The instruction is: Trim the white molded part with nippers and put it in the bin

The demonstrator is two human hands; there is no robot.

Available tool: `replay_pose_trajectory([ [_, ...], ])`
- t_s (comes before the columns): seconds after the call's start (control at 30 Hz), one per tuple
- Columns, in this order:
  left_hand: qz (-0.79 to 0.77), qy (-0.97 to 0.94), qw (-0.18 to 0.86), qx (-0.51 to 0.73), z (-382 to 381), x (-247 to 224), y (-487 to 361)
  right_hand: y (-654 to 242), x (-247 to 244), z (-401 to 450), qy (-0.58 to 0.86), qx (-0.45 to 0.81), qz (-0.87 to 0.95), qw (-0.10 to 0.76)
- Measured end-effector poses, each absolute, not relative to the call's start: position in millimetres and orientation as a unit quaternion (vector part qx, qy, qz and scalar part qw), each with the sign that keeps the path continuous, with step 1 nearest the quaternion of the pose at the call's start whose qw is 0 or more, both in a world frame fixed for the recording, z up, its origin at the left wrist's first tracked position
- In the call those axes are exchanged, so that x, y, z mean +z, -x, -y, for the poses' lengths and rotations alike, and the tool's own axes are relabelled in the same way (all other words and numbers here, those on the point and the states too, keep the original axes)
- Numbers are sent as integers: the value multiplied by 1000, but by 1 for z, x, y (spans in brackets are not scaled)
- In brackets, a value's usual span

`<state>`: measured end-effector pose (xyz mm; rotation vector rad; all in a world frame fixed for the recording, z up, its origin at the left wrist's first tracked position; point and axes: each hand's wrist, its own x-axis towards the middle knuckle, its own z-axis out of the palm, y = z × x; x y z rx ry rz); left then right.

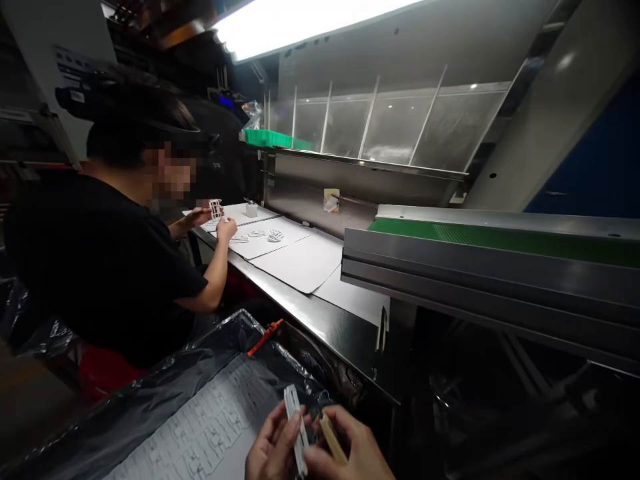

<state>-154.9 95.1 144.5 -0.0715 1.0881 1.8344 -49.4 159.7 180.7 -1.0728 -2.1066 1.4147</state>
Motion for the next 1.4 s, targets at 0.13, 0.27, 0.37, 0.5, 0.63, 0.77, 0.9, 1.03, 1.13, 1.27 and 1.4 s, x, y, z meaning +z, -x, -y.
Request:
replay_pose_trajectory([
  [0.13,-553,-169,370,727,-152,180,215,60,184,-233,497,373,716,319],
  [0.27,-719,-361,154,573,-253,209,289,65,163,-292,516,227,740,367],
  [0.37,-769,-383,96,503,-332,223,337,64,145,-306,487,203,777,343],
  [0.5,-802,-405,71,434,-402,226,373,64,126,-304,476,178,783,360],
  [0.63,-797,-438,52,412,-422,214,382,67,122,-298,481,174,787,345],
  [0.77,-784,-482,35,389,-414,220,377,61,142,-293,491,137,807,298],
  [0.9,-766,-520,5,378,-378,223,384,62,151,-301,474,89,826,291],
  [1.03,-736,-511,-10,444,-240,198,372,64,149,-301,481,52,832,271],
  [1.13,-827,-266,18,495,-104,143,349,63,148,-300,489,15,836,250],
  [1.27,-927,-84,254,262,21,43,312,63,145,-303,473,-2,850,229],
  [1.4,-921,-64,350,155,49,-23,272,64,144,-305,459,-16,857,235],
])
